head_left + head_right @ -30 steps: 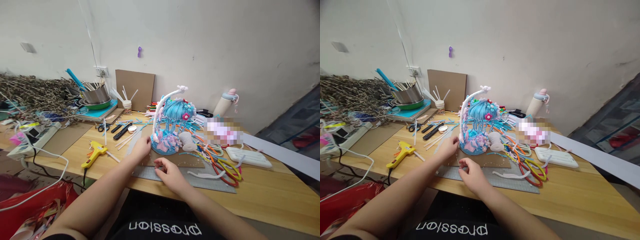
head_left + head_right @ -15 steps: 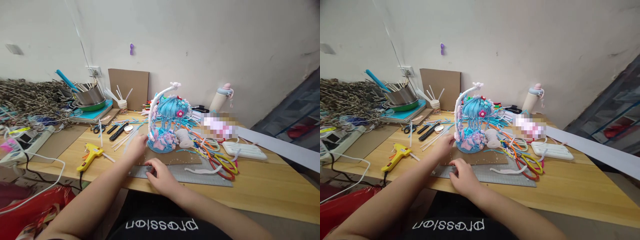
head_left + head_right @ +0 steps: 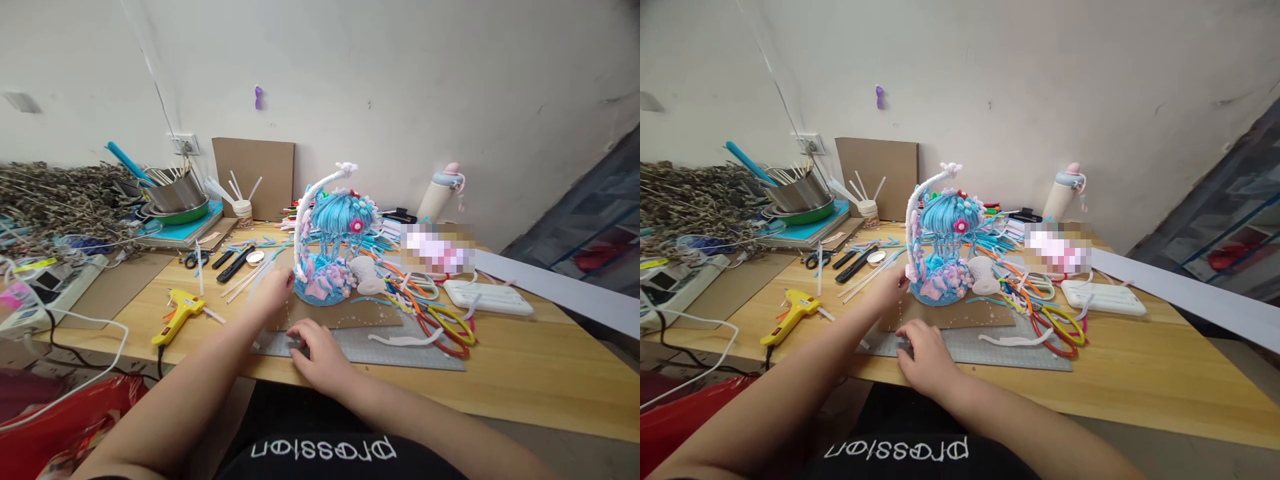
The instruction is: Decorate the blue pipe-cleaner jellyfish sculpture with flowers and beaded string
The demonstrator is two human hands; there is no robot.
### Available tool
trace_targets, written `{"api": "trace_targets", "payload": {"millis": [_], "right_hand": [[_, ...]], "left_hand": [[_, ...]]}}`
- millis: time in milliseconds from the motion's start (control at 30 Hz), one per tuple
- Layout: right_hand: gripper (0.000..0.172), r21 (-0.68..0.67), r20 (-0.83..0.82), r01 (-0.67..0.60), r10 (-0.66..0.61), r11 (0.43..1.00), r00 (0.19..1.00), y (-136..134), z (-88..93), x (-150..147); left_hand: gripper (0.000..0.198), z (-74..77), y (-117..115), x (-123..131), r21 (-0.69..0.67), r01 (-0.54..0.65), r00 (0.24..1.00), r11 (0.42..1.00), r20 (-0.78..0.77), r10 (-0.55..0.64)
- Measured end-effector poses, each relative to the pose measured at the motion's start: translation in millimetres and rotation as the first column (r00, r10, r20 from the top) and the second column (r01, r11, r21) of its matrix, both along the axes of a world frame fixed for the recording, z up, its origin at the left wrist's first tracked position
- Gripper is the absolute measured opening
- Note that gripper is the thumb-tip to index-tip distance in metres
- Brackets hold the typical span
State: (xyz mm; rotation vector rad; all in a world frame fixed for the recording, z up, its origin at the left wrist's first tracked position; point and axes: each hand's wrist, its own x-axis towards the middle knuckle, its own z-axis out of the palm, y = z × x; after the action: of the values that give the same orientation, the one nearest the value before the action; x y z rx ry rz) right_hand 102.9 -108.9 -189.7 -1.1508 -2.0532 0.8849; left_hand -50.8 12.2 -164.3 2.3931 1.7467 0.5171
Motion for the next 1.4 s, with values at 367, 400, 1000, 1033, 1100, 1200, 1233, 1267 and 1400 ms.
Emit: {"api": "trace_targets", "payload": {"millis": [367,400,1000,1033,1100,1200,1233,1267,1400], "right_hand": [[0.026,-0.002,0.007,0.001,-0.001,1.0,1.0,1,1.5,0],[0.025,-0.003,0.004,0.001,-0.001,1.0,1.0,1,1.7,0],[0.025,-0.002,-0.006,-0.006,0.006,1.0,1.0,1,-0.1,0],[0.025,-0.002,-0.006,-0.007,0.007,1.0,1.0,0,-0.2,0],[0.024,0.002,-0.007,-0.006,0.006,1.0,1.0,0,-0.6,0],[0.024,0.007,-0.009,-0.004,0.004,1.0,1.0,0,-1.9,0],[0.025,0.008,-0.01,-0.002,0.003,1.0,1.0,0,-2.5,0],[0.025,0.008,-0.011,-0.001,0.001,1.0,1.0,0,-2.9,0],[0.025,0.008,-0.013,0.003,-0.003,1.0,1.0,0,-3.6,0]], "left_hand": [[0.021,3.3,10,1,-0.011,0.12,0.989,0.993,-0.092,-0.12],[0.02,3.5,10,1,-0.014,0.121,0.988,0.993,-0.095,-0.122],[0.016,9.8,0,13,-0.054,-0.061,0.995,0.997,0.071,0.065],[0.016,9.7,-1,13,-0.064,-0.077,0.992,0.995,0.094,0.083],[0.017,8.5,-3,14,-0.087,-0.103,0.983,0.991,0.144,0.115],[0.018,5.2,-4,15,-0.119,-0.126,0.963,0.985,0.223,0.15],[0.019,4.1,-4,14,-0.128,-0.129,0.956,0.983,0.248,0.157],[0.019,3.2,-4,14,-0.136,-0.131,0.948,0.982,0.272,0.164],[0.02,2.1,-4,13,-0.168,-0.125,0.922,0.978,0.345,0.177]]}}
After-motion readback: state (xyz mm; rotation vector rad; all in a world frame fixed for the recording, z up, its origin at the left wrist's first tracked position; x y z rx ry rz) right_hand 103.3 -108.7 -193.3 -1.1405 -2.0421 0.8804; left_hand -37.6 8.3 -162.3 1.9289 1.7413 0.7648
